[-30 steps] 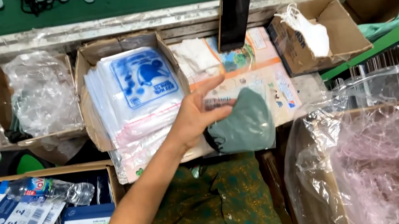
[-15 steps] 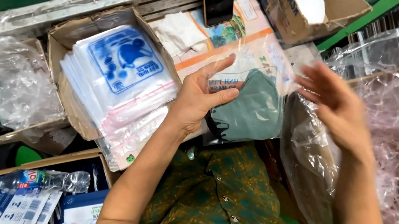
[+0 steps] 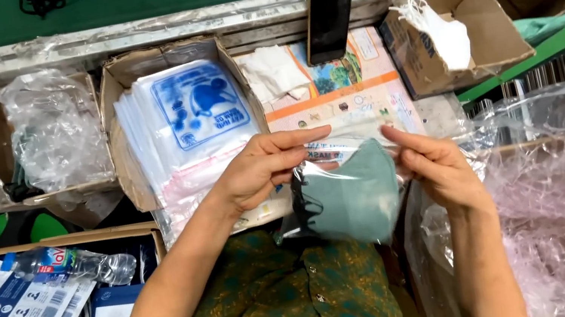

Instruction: Manually attaching elastic loops to face masks and organizing them for packaging at a production line conveyor belt.

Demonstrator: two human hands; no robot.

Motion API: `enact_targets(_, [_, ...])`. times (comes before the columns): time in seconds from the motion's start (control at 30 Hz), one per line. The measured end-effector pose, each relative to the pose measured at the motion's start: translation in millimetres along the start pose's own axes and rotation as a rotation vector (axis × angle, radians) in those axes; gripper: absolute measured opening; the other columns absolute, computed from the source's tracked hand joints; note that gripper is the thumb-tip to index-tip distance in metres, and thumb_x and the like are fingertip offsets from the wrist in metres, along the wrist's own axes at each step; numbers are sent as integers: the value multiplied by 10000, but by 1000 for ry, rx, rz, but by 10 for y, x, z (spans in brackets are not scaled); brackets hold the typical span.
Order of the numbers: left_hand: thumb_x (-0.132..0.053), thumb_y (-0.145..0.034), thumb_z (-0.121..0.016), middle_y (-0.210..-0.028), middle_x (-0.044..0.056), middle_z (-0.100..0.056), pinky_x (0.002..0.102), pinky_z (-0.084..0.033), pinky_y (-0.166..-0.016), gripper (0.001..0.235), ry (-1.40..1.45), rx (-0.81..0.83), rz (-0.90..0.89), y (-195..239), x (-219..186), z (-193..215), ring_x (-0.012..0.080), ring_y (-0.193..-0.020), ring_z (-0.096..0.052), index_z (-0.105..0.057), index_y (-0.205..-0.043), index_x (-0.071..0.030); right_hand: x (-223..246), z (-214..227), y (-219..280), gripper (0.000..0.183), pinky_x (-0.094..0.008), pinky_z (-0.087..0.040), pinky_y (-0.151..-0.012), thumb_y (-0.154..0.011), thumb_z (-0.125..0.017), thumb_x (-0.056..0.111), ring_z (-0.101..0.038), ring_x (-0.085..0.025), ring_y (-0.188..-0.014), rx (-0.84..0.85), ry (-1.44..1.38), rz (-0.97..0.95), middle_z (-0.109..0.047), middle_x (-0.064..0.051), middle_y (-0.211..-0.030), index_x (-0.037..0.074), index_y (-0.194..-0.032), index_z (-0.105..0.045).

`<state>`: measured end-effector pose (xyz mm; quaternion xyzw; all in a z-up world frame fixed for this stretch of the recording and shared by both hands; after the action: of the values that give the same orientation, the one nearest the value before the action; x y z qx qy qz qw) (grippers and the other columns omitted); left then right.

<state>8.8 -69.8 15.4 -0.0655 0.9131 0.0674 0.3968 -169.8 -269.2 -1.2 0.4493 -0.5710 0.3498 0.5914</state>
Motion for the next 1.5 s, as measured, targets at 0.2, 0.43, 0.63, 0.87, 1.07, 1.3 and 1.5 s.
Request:
enact_targets(0.2, [-48,-970,-505,-916,143,-728,267,-551,-710,197,257,81,-199,-285,272,521,177,-809,-702,-680,-958,42,181,-63,-151,193,-250,-507,-867,-1009,-539,38,-647,-151,-943,33,-49,175,-708,-98,-1027,-16,-1021,-724])
enact_targets(0.43, [-45,-941,-733,-832,48,-622,233,-468,-655,156,-325,-177,-369,-784,-544,1263,121,-787,-624,-588,-888,-25,200,-76,-1286,317,-251,-451,-712,-895,-719,-77,-505,-118,-743,32,173,212,-517,-4,-770,90,-767,-481])
enact_targets(0.63, [-579,-773,-806,-1453,288,-481,655,-305,-1093,819,-1640,-1023,-757,-348,-2609,1881,468,-1365,-390,-501,-1403,-154,941,314,-2013,250,-335,-536,-750,-1086,-696,15,-632,-176,-791,-178,-232,394,-633,-95,-894,97,-924,-524])
enact_targets(0.87, [-623,-671,-787,-1546,363,-262,823,-192,-1035,1207,-1764,-1382,172,-367,-2923,3465,583,-1406,-219,-221,-1621,-139,593,550,-1842,676,-375,-565,-962,-955,-596,19,-706,-253,-1105,-328,60,219,-556,-210,-1421,62,-1567,-313])
enact_targets(1.07, [-249,-981,-631,-1282,332,-620,712,-474,-906,419,-2018,-1279,-79,-746,-2655,3554,556,-1177,-580,-574,-1346,-51,268,378,-1451,412,-360,-583,-933,-986,-609,-19,-711,-254,-1036,-294,97,320,-702,-225,-1211,-50,-1389,-531])
enact_targets(1.3, [-228,-944,-600,-981,99,-695,320,-548,-799,306,-974,-379,-410,-655,-1636,1029,166,-900,-620,-648,-1157,-14,1165,-406,-1028,646,-414,-413,-1191,-1016,-600,185,-496,-274,-1441,-112,352,676,-447,-179,-1577,13,-1582,-338])
enact_targets(1.5, [-218,-1044,-649,-1075,63,-607,317,-513,-896,302,-709,-49,-382,-611,-392,259,140,-1014,-579,-588,-1257,-13,898,-599,-1105,626,-345,-455,-1043,-943,-658,88,-560,-198,-1226,68,243,285,-573,-111,-1374,-27,-1519,-445])
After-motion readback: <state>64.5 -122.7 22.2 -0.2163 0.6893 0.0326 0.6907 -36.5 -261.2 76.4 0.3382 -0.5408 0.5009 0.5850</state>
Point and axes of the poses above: each hand's wrist, its own y-axis away from the middle knuckle, its own z-axis out of the back of the hand, x = y × z, the point moved 8 cm from there along -y, towards the middle knuckle
